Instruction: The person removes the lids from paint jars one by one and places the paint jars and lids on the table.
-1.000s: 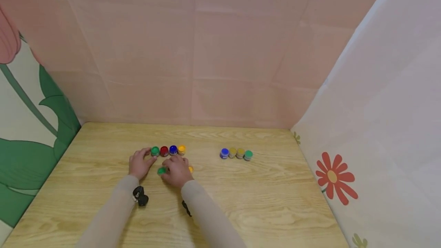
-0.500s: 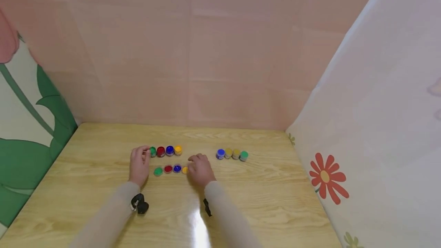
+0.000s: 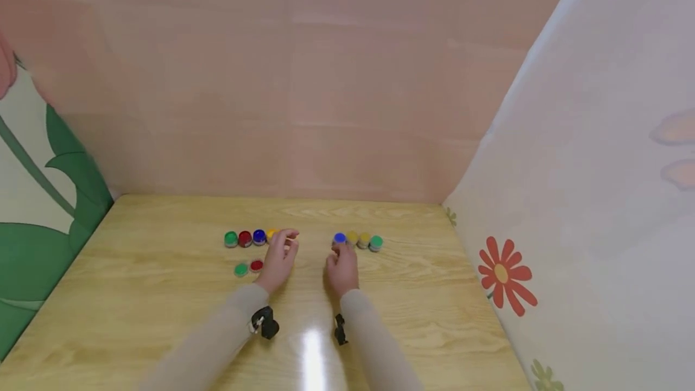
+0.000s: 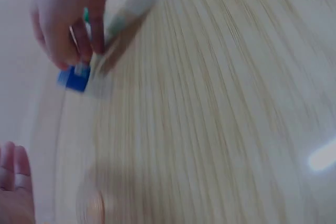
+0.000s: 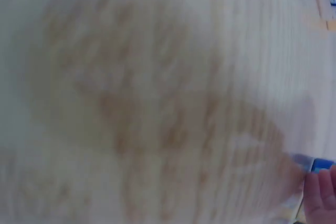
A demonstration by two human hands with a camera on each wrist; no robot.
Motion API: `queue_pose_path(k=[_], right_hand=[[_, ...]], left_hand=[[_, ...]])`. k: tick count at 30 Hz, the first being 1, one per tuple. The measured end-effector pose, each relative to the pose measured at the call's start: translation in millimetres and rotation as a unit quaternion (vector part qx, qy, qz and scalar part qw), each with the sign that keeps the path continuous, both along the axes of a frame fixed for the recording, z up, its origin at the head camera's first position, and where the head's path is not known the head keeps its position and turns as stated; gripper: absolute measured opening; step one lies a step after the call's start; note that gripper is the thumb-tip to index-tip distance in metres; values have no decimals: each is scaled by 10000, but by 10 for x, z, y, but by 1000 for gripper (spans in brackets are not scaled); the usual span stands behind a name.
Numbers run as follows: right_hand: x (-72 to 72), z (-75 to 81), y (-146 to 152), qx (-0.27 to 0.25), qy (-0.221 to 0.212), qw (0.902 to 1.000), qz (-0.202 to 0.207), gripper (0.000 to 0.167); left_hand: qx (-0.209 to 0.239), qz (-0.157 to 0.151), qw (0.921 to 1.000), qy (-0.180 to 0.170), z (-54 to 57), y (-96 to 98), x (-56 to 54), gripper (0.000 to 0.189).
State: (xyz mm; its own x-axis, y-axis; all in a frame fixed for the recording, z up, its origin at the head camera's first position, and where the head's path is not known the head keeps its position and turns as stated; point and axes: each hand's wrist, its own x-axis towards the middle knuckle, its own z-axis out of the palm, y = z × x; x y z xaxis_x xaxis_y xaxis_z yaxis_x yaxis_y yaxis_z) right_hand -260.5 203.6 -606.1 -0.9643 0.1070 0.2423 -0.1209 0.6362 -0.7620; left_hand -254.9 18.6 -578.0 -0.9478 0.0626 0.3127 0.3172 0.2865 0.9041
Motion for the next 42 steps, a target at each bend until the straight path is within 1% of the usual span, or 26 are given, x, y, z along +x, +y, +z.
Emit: queue_pose_path(k=[3,4,7,11,14,15,18,22,24,27,30,33,34,36,38,40,42], right_hand=[[-6,-34,49,-298,-157,9983,-470,28],[-14,-45,62,-427,-178,9971,-597,30],[-34,-64,94,-768,-134,9935,-833,34],[-36,-64,127,-928,44,9914,-918,38],[-42,-49,117,-928,95,9916,-892,39],[-46,-45,107,-908,78,9920,-873,40],[-55,-35,83,-817,-18,9935,-787,40],[-49,-33,64,-762,-109,9942,-750,37],[-46,-33,69,-829,-98,9934,-785,36],[-53,-25,92,-870,-13,9921,-899,34],[-46,-45,93,-918,50,9910,-970,31],[-38,-69,101,-944,89,9905,-994,28],[-34,-77,104,-943,95,9907,-976,28],[-20,-80,112,-1057,118,9906,-857,27],[-14,-96,139,-1048,168,9921,-668,27],[-8,-114,184,-1028,190,9937,-404,27],[-4,-139,242,-877,178,9959,-141,27]], left_hand=[[-42,-289,9986,-450,-21,232,-30,30],[-71,-364,9979,-533,-28,297,-46,32],[-274,-534,9961,-654,-47,462,-105,37],[-639,-824,9918,-734,-71,608,-189,42],[-960,-948,9875,-819,-89,640,-260,49],[-989,-972,9867,-851,-92,639,-285,51],[-984,-1054,9848,-970,-110,629,-333,58],[-857,-1310,9821,-1043,-165,634,-363,62],[-822,-1416,9816,-986,-192,648,-376,61],[-752,-1495,9818,-892,-191,678,-404,60],[-650,-1440,9840,-819,-175,664,-401,58],[-712,-1300,9862,-731,-151,642,-381,54],[-804,-1241,9868,-656,-150,631,-366,51],[-1105,-1142,9865,-396,-165,610,-334,45],[-1391,-1040,9848,-89,-203,599,-303,39],[-1564,-925,9833,141,-243,595,-263,35],[-1588,-829,9835,256,-293,599,-237,32]])
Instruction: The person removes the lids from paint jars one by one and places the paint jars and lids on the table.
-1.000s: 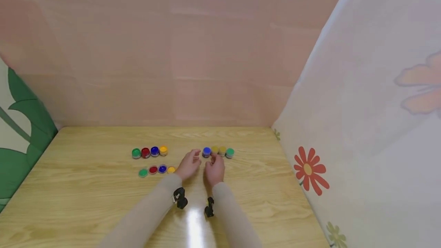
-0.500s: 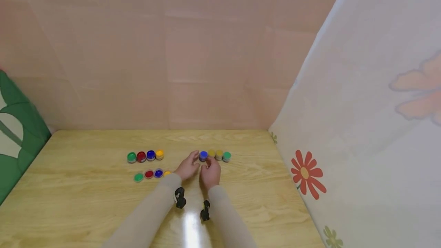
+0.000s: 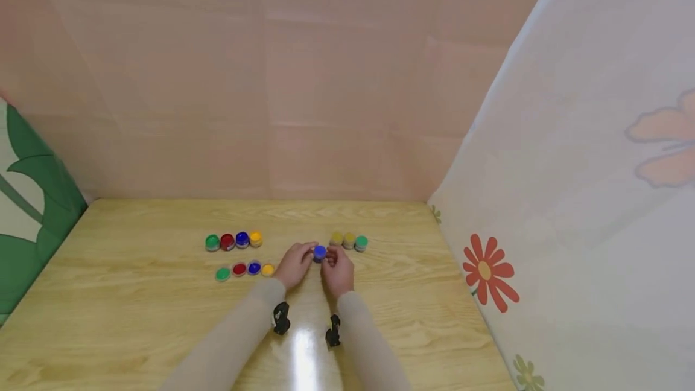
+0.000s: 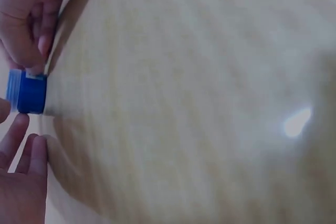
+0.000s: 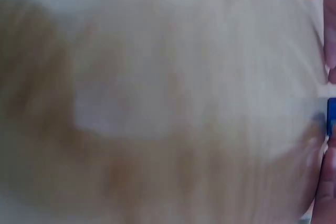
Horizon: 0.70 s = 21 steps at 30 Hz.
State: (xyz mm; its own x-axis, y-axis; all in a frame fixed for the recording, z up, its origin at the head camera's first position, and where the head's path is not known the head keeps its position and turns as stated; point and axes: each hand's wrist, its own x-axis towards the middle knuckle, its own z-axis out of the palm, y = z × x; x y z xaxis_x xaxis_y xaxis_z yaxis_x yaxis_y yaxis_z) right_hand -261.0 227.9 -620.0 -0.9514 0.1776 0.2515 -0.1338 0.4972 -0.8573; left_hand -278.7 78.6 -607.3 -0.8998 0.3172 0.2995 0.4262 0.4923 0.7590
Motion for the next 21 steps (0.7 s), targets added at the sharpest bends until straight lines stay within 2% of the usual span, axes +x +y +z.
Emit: queue_pose_path(k=[6,11,14,21], right_hand=[[17,38,156,133,-323,9968,718,26],[-5,7,237,78,-452,9918,1190,26],[-19,-53,267,95,-397,9911,1267,26],[-11,-90,242,159,-233,9908,1325,28]], left_hand=[[395,52,9992,-31,-62,-9,52,30],[875,-32,9949,-505,-98,-38,95,29],[1067,-66,9918,-693,-135,-43,105,29],[797,-62,9961,-360,-191,-81,122,32]])
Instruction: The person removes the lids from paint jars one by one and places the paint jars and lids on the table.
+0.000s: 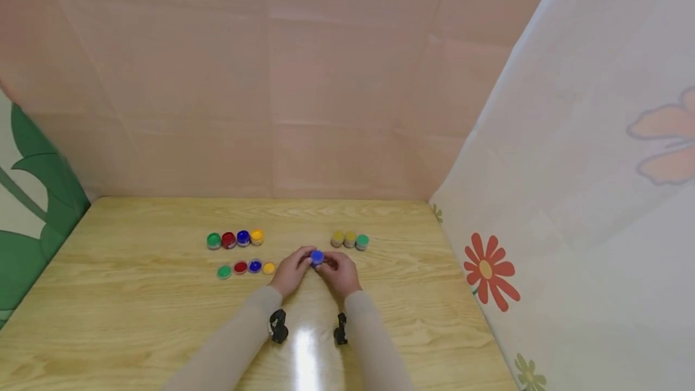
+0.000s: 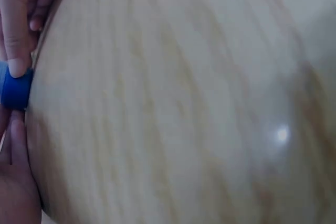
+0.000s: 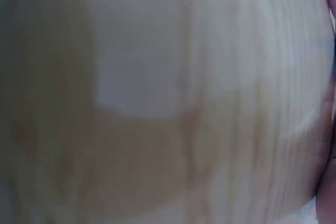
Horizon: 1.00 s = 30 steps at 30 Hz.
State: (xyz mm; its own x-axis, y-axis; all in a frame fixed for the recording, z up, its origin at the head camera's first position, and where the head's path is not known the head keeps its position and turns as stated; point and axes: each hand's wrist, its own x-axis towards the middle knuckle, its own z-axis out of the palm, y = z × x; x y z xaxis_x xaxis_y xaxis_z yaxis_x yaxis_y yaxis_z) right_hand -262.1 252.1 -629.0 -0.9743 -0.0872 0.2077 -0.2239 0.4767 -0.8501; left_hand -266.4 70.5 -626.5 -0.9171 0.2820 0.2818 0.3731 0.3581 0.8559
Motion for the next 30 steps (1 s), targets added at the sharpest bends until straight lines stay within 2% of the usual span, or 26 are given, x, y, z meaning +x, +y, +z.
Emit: queue_pose_path(k=[10,14,27,30], right_hand=[[1,41,32,178,-108,9998,-4,26],[6,38,27,157,-162,9997,74,27],[3,18,0,463,14,9989,40,25],[-12,4,2,478,-94,9988,-11,25]], left_hand=[[-447,-148,9988,-139,5,-29,-1,38],[-439,-140,9988,-158,3,-43,2,37],[-398,135,9991,-37,23,-24,32,35],[-392,195,9990,-67,21,-25,28,34]])
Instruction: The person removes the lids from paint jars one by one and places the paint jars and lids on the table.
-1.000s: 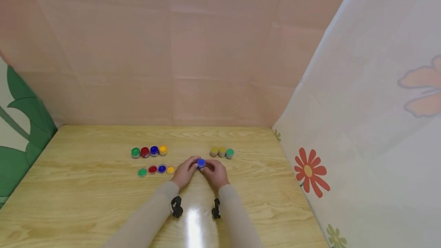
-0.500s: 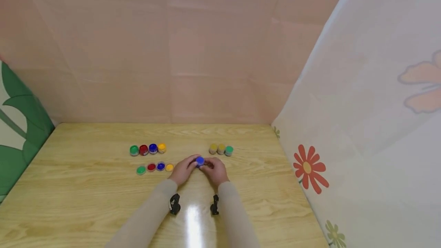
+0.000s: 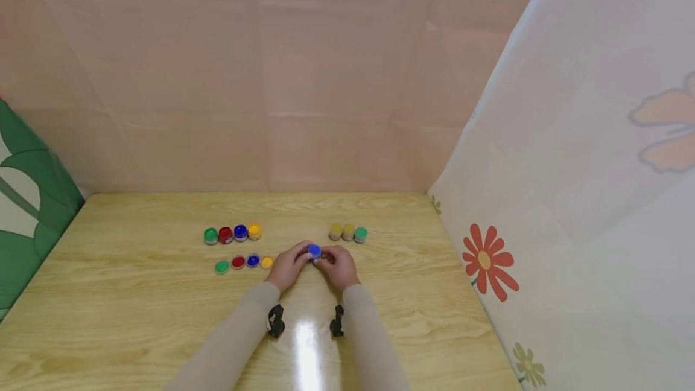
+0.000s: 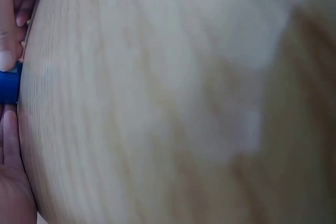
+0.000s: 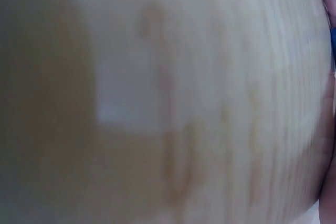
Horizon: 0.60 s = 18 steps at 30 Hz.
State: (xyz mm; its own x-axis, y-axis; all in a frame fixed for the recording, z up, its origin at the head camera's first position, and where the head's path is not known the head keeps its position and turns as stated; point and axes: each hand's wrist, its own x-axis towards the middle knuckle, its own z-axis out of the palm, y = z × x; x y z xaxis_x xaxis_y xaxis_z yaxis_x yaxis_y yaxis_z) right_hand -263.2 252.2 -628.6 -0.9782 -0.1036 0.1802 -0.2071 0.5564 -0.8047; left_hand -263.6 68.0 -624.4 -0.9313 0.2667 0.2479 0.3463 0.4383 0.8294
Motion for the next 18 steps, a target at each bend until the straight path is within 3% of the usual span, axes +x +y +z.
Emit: queue_pose_path(k=[10,18], right_hand=[[12,60,-21,21,-343,9994,3,26],[2,27,1,-35,-409,9992,14,27]], left_hand=[[274,-68,9990,-346,44,-10,10,35],[84,-244,9995,-179,17,-48,7,35]])
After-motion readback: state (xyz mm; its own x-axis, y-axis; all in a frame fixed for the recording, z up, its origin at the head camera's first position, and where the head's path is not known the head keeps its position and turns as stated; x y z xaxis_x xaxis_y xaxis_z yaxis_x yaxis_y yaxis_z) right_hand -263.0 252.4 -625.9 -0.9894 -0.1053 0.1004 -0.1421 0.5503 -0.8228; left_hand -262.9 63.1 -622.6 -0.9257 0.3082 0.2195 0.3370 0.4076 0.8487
